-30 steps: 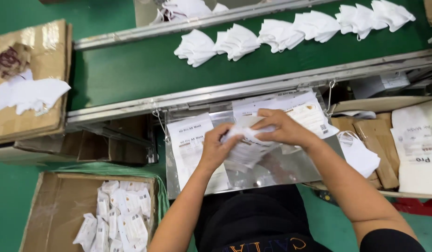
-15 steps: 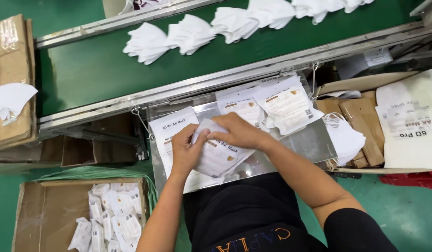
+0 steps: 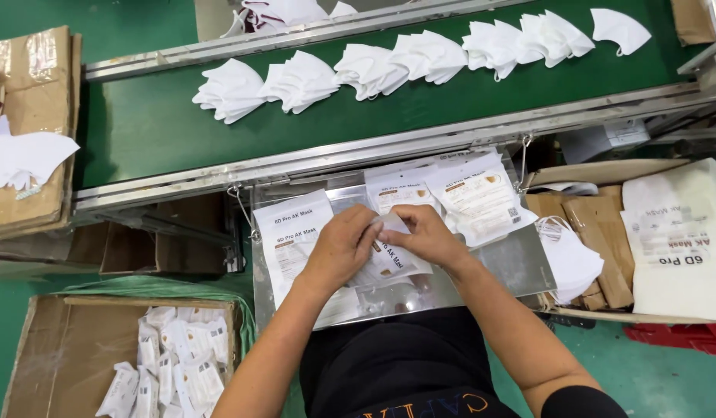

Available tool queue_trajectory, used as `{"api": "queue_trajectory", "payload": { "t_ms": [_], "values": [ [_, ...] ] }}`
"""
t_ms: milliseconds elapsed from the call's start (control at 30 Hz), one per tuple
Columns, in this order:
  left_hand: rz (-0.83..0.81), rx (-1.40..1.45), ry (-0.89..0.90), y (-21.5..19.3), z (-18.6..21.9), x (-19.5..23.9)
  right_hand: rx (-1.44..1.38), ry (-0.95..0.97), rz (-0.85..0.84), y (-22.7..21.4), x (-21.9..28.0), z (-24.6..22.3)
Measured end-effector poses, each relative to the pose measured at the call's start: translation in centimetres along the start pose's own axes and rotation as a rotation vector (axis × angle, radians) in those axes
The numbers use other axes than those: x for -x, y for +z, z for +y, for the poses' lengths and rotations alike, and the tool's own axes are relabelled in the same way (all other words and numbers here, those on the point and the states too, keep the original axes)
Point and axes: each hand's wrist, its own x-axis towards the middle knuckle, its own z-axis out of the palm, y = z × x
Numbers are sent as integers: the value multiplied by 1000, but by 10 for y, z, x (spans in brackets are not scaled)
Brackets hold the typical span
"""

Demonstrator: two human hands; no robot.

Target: The person is sorting and packaging white face masks into plastic bags on a conveyor belt.

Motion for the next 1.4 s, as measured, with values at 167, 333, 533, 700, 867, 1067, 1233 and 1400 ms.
{"api": "queue_trajectory", "payload": {
  "t_ms": [167,333,533,700,867,1067,1233,1400],
  "values": [
    [22,15,24,8,-12,7,459,-217,144,7,8,-16],
    [160,146,-157,13,-26,7,539,-210,81,9,13,-41],
    [269,340,-379,39,-77,7,554,8,34,-22,37,-31],
    [467,383,-619,110,-180,-5,823,192,228,-99,14,-43],
    [515,359,-900,228,-219,-36,1370,-580,611,-122,-136,-94],
    [291,291,-454,76,-137,-52,1572,-194,603,-233,-267,11],
    [583,-26,-325,-76,-243,-120,1321,-119,533,-168,-298,-15],
    [525,-563,-406,-169,-362,-190,1583,-520,422,-111,-320,-2]
  ]
}}
